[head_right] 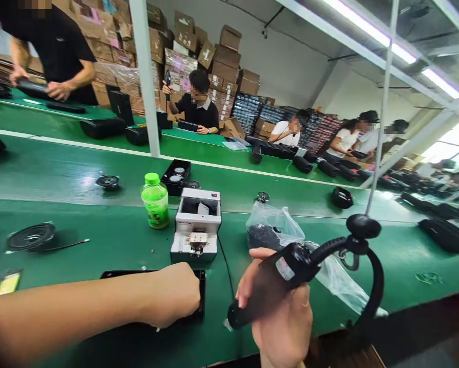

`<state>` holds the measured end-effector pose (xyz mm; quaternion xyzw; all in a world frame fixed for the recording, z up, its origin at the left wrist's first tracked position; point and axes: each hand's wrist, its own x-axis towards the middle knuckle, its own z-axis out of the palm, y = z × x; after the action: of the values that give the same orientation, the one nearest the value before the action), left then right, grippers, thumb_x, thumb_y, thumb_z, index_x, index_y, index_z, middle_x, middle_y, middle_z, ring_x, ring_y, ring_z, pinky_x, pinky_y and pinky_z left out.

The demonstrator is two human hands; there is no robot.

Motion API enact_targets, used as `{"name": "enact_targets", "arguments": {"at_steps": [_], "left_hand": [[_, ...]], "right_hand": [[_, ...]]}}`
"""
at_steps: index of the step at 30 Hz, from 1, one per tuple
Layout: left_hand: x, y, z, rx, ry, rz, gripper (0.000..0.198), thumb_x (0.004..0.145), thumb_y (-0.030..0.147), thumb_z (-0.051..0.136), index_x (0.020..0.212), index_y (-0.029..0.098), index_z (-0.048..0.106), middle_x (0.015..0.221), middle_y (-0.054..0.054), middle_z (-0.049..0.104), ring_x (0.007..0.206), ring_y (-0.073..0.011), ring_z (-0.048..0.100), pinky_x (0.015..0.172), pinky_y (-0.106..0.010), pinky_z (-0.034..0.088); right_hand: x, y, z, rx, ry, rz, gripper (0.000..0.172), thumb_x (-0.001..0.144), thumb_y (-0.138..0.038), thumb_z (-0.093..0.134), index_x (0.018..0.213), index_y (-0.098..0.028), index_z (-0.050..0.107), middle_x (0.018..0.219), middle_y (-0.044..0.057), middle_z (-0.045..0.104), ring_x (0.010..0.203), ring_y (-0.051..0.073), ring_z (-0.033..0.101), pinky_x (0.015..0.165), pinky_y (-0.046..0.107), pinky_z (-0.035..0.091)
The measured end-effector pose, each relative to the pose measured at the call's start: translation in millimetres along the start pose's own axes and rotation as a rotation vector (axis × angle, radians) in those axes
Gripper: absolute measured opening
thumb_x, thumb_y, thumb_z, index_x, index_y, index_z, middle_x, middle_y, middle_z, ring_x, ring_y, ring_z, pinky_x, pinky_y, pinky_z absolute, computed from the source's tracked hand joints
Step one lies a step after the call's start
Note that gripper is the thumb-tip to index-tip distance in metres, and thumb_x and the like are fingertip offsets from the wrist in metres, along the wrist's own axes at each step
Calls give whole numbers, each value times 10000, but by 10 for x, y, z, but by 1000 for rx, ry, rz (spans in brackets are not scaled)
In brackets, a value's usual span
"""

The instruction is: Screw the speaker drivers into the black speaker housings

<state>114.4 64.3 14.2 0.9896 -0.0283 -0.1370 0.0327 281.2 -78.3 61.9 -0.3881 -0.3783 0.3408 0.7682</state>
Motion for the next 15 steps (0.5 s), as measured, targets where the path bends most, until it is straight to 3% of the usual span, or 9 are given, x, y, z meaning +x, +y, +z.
{"name": "enact_targets", "arguments": {"at_steps": [3,5,7,9,12,15], "left_hand": [[-50,-47,-88,-38,-27,-15,156,666,99,870,666,229,784,664,-40,775,554,-228,661,422,-377,294],[-103,-76,-153,-94,-14,-29,86,754,169,856,762,252,832,734,-17,812,608,-212,687,445,-363,332],[-180,-103,-258,-165,20,-47,93,822,234,842,879,303,866,801,33,841,672,-178,721,500,-317,409],[-275,-149,-419,-227,78,-88,134,854,267,836,945,358,872,832,86,849,707,-136,739,575,-257,470],[-402,-307,-720,-227,241,-279,145,951,283,738,987,347,863,899,64,857,781,-143,768,668,-251,505],[-424,-566,-958,-114,429,-607,270,1018,250,576,1027,232,845,969,-83,850,880,-274,787,692,-345,491]], "right_hand": [[7,56,-78,-22,50,100,587,938,-740,665,1218,-238,780,733,37,703,572,175,646,528,303,561],[39,87,-152,-44,59,134,478,942,-610,727,1234,-234,767,812,55,731,638,194,691,563,328,596],[97,103,-211,-57,82,106,522,930,-637,761,1261,-234,753,845,44,722,687,187,699,605,331,616],[176,113,-226,-51,116,10,674,871,-802,745,1315,-295,725,827,3,701,689,169,684,623,322,625],[320,164,-136,-53,48,-72,730,877,-924,583,1373,-395,668,749,-39,691,603,162,662,600,331,629],[465,255,53,-73,-60,-36,686,940,-886,537,1292,-318,695,674,-42,656,484,141,588,498,287,556]]}}
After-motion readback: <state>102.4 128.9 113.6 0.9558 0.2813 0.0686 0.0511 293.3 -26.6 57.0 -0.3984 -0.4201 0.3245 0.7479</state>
